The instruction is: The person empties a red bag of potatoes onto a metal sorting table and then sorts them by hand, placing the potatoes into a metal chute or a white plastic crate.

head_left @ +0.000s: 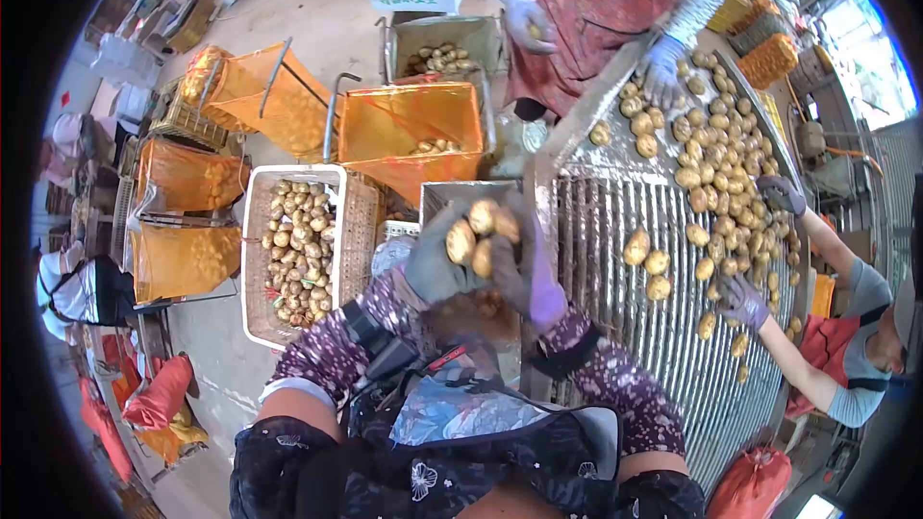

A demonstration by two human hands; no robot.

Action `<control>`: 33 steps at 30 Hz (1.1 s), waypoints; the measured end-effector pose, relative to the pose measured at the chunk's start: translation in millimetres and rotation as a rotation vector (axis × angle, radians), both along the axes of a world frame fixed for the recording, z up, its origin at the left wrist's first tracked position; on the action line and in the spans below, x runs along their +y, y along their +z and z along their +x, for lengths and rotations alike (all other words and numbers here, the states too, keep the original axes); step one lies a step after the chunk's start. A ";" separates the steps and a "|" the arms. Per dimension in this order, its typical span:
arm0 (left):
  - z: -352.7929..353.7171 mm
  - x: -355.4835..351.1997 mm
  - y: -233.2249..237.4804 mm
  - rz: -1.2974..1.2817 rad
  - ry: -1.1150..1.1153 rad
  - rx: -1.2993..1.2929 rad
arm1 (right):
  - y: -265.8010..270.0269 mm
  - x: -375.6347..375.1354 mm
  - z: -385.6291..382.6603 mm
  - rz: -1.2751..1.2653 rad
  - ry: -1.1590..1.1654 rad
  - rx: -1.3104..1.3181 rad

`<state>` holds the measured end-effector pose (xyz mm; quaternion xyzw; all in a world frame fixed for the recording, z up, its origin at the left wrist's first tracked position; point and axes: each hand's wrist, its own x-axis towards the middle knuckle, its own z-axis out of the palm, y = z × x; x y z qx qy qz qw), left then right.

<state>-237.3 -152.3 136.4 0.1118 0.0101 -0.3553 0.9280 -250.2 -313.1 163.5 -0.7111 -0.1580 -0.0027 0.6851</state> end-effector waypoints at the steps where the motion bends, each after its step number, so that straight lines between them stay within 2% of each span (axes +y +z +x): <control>1: 14.4 19.1 12.8 0.028 0.057 0.089 | 8.4 14.6 26.8 -0.148 -0.030 -0.265; 2: 43.5 32.8 17.0 0.079 0.144 0.089 | 5.7 29.2 56.6 -0.189 -0.027 -0.325; 5: 145.7 77.4 17.4 0.300 0.362 -0.018 | -32.2 76.0 199.8 -0.228 -0.054 -0.098; 7: 211.1 110.1 3.0 0.520 0.452 -0.047 | -18.2 80.3 231.5 -0.273 -0.186 -0.155; 8: 216.0 117.0 6.2 0.636 0.447 -0.030 | -19.1 72.4 230.6 -0.168 -0.151 -0.209; 10: 206.8 120.2 2.7 0.825 0.433 -0.003 | -6.5 45.5 199.6 -0.235 -0.142 -0.228; 12: 164.4 111.5 -10.0 0.991 0.392 -0.009 | -4.9 3.8 142.0 -0.378 -0.175 -0.295; 13: 144.3 112.2 -33.3 0.946 0.392 0.011 | -25.2 -21.7 117.8 -0.358 -0.175 -0.395; 14: 121.4 114.6 -56.0 0.902 0.383 0.030 | -40.2 -52.5 88.1 -0.367 -0.216 -0.313; 16: 72.3 106.7 -65.8 1.045 0.364 0.018 | -44.0 -103.2 23.7 -0.354 -0.352 -0.056; 17: 53.5 104.6 -76.9 1.154 0.405 -0.155 | -37.8 -127.6 -12.8 -0.330 -0.452 0.123; 18: 38.0 93.8 -87.3 1.236 0.441 -0.343 | -52.3 -156.2 -46.7 -0.102 -0.560 0.254; 20: 10.3 48.0 -47.0 1.481 0.510 -0.584 | -64.1 -200.3 -115.3 -0.407 -0.746 0.170; 21: -3.7 27.4 -31.1 1.438 0.432 -0.708 | -65.6 -210.0 -147.4 -0.561 -0.821 0.132; 23: -28.1 -6.3 -3.8 1.358 0.311 -0.947 | -67.4 -206.7 -191.3 -0.337 -1.073 0.275; 25: -42.9 -42.1 -10.7 1.288 0.304 -1.416 | -72.6 -207.8 -213.9 -0.031 -1.230 0.373; 26: -47.8 -73.4 -21.5 1.247 0.300 -1.646 | -114.1 -238.3 -212.2 -0.217 -1.268 0.294; 27: -54.3 -87.2 -19.1 1.234 0.229 -1.702 | -76.8 -218.2 -186.4 -0.100 -1.346 0.439; 28: -62.2 -101.6 -17.0 1.225 0.158 -1.758 | -87.0 -222.2 -163.7 -0.261 -1.396 0.452; 30: -72.2 -117.2 -33.2 1.288 0.085 -1.871 | -100.2 -219.4 -116.3 -0.440 -1.263 0.276; 32: -70.9 -121.9 -31.1 1.395 -0.002 -1.963 | -110.1 -207.1 -69.2 -0.593 -0.986 0.044; 33: -68.5 -142.0 -41.9 1.465 -0.048 -2.012 | -96.1 -211.0 -56.6 -0.666 -0.889 -0.012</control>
